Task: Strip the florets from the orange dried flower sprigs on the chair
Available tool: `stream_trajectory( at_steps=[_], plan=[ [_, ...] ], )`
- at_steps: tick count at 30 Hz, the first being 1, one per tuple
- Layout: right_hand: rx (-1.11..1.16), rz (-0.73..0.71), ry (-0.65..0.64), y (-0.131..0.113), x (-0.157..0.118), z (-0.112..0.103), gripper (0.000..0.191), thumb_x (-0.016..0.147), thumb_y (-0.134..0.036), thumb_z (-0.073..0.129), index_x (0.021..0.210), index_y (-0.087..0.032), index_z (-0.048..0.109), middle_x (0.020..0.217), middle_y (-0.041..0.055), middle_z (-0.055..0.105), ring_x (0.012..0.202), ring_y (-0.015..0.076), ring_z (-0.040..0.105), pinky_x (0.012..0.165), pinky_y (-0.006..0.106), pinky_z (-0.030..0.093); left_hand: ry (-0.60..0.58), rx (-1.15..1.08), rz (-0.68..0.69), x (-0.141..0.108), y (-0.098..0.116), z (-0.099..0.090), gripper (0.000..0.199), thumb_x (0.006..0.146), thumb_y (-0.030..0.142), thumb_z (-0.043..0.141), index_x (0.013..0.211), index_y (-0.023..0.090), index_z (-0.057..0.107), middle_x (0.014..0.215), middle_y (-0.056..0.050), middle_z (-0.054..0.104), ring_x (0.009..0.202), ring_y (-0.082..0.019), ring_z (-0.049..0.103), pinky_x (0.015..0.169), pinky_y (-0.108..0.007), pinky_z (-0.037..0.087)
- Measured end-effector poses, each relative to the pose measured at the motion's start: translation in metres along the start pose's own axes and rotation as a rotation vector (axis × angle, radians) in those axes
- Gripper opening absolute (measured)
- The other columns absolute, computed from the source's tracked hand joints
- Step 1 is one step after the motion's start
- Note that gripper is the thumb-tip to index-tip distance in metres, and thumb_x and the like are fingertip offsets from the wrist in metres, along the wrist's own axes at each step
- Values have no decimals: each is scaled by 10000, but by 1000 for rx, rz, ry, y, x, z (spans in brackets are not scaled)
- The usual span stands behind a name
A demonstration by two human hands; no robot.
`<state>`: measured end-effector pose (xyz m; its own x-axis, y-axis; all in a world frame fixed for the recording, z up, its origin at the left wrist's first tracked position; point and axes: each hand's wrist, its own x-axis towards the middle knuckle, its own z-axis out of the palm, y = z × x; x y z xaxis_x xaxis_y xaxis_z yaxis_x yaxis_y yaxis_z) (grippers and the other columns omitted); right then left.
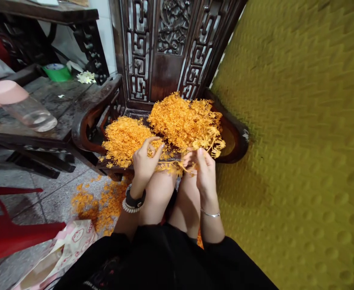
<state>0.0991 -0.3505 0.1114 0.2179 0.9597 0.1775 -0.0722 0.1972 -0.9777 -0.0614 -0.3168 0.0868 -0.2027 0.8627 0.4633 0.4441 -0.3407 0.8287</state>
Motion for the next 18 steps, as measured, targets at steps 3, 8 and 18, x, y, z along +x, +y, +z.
stream_trajectory(
  at_steps=[3,8,18],
  plan=[
    [-43,-29,16,-4,4,-9,338,873,-496,487,781,-203,629,655,8,586,611,133,544,638,285,472,-174,24,-71,0,-19,-3,216,824,386,590,949,225,661,584,48,502,521,-107,476,582,-228,356],
    [-113,14,-121,-3,1,-8,362,882,-481,485,659,-202,550,552,-29,448,546,105,451,576,251,395,-403,56,41,-9,-19,-4,256,776,398,651,957,218,659,950,-51,655,951,-225,568,856,-332,412],
    [-177,54,-335,-5,-10,5,492,840,-534,528,514,-187,405,480,-49,343,452,68,296,453,244,241,-428,-288,120,-14,25,-1,407,902,396,460,555,185,434,574,0,420,619,-139,417,632,-276,363]
  ],
)
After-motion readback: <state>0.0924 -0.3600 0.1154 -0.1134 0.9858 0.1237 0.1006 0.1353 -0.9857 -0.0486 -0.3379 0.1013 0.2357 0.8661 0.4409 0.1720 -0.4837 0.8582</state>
